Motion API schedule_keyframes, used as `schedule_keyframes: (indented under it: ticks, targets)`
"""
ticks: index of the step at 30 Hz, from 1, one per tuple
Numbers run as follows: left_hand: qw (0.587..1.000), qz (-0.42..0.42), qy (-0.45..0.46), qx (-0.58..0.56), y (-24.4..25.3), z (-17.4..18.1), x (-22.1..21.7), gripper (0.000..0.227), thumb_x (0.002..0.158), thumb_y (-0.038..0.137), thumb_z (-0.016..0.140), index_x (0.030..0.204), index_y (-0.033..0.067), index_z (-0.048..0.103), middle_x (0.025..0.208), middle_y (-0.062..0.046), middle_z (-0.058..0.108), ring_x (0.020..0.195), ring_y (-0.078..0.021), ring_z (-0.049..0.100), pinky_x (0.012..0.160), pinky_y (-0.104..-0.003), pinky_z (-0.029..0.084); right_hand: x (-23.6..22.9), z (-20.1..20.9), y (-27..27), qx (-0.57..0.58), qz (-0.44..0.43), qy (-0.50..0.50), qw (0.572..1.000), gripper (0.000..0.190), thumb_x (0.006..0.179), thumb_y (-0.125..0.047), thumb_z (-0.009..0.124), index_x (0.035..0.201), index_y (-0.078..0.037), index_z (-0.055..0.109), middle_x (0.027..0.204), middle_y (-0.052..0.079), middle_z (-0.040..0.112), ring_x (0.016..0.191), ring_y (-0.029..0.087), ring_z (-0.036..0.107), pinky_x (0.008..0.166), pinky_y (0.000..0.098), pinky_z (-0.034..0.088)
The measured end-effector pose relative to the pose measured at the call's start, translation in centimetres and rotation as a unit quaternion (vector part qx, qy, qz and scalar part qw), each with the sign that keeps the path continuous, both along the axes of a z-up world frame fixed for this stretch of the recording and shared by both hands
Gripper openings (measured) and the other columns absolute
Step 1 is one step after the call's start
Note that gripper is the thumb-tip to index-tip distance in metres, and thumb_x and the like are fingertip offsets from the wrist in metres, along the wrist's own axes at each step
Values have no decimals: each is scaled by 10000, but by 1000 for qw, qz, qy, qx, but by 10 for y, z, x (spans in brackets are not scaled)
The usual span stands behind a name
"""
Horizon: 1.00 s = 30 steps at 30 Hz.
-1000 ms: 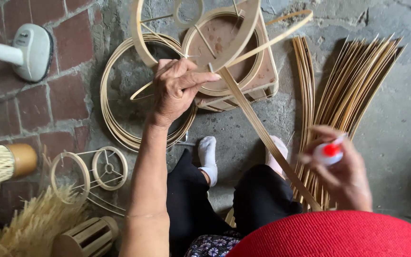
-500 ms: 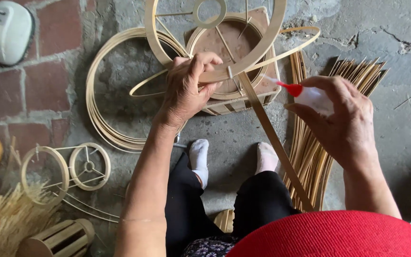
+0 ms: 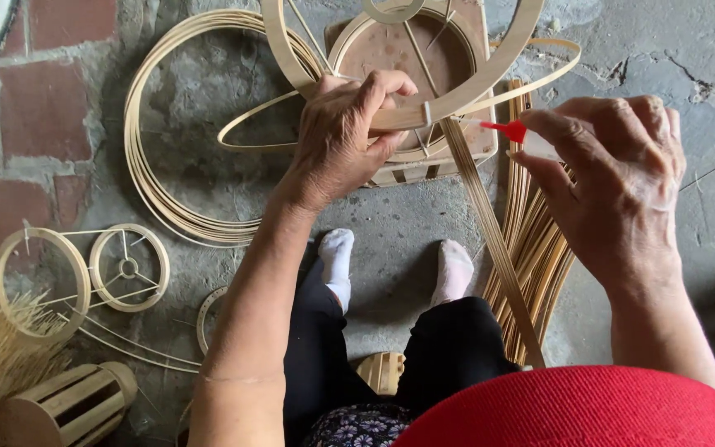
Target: Assembling a cylindrical bamboo frame by attaching and gluing thin vertical strips to circular wooden rings.
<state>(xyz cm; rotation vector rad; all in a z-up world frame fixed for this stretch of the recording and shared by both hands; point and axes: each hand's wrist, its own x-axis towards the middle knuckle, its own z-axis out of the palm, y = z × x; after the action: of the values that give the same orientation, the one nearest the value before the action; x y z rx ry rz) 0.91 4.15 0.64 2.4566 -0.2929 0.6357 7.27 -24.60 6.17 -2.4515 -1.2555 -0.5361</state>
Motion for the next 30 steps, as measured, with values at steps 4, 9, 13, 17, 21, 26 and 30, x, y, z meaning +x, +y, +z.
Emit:
schedule_keyframes:
  ticks: [4, 9, 13, 17, 21, 26, 30]
  targets:
    - [1000, -1, -7, 0, 0, 0, -1, 579, 866, 133, 889, 1291, 196, 501, 916, 27, 734, 925, -161, 731, 983, -388, 464, 1, 4, -2, -36, 15, -22, 999, 329, 981, -273, 868, 1241, -130, 728, 1195, 33, 674, 1097, 203, 578, 939, 374, 445]
    - [1000, -2, -15, -6, 0, -6, 1, 587, 866, 159, 905, 1292, 203, 503, 957, 7, 757, 945, -164, 740, 980, -392, 457, -2, 32, 13, -87, 23, -90, 992, 338, 945, -254, 889, 1243, -151, 767, 1186, 27, 687, 1102, 213, 566, 952, 389, 422]
    - [1000, -1, -19, -8, -1, -7, 2, 610, 843, 175, 920, 1288, 203, 504, 967, -2, 762, 948, -173, 742, 971, -392, 455, -2, 52, 26, -143, 43, -143, 978, 295, 929, -204, 808, 1220, -161, 785, 1141, 8, 688, 1096, 188, 569, 934, 382, 414]
    - [1000, 1, -21, -4, 0, -6, 4, 628, 824, 174, 925, 1286, 196, 501, 975, -9, 760, 957, -182, 740, 972, -391, 460, -4, 64, 31, -171, 72, -155, 970, 327, 917, -207, 731, 1234, -133, 765, 1154, 13, 689, 1093, 191, 575, 934, 381, 427]
    - [1000, 1, -19, 0, 0, -6, 4, 630, 818, 164, 926, 1285, 186, 503, 951, -4, 750, 933, -178, 738, 960, -395, 460, -3, 69, 37, -220, 70, -200, 952, 343, 917, -223, 718, 1252, -167, 763, 1105, -33, 680, 1103, 153, 572, 967, 350, 438]
    - [1000, 1, -16, 2, 0, -5, 4, 631, 805, 152, 926, 1274, 182, 505, 910, 13, 730, 894, -180, 730, 951, -392, 468, -4, 73, 40, -212, 98, -203, 951, 350, 889, -193, 717, 1230, -127, 760, 1153, 25, 698, 1156, 198, 589, 976, 364, 454]
    - [1000, 1, -16, 2, 0, -5, 4, 629, 806, 154, 928, 1272, 177, 506, 892, 17, 722, 880, -183, 727, 949, -397, 469, -3, 73, 40, -217, 103, -195, 951, 336, 902, -196, 714, 1223, -110, 764, 1159, 35, 697, 1161, 201, 599, 965, 363, 456]
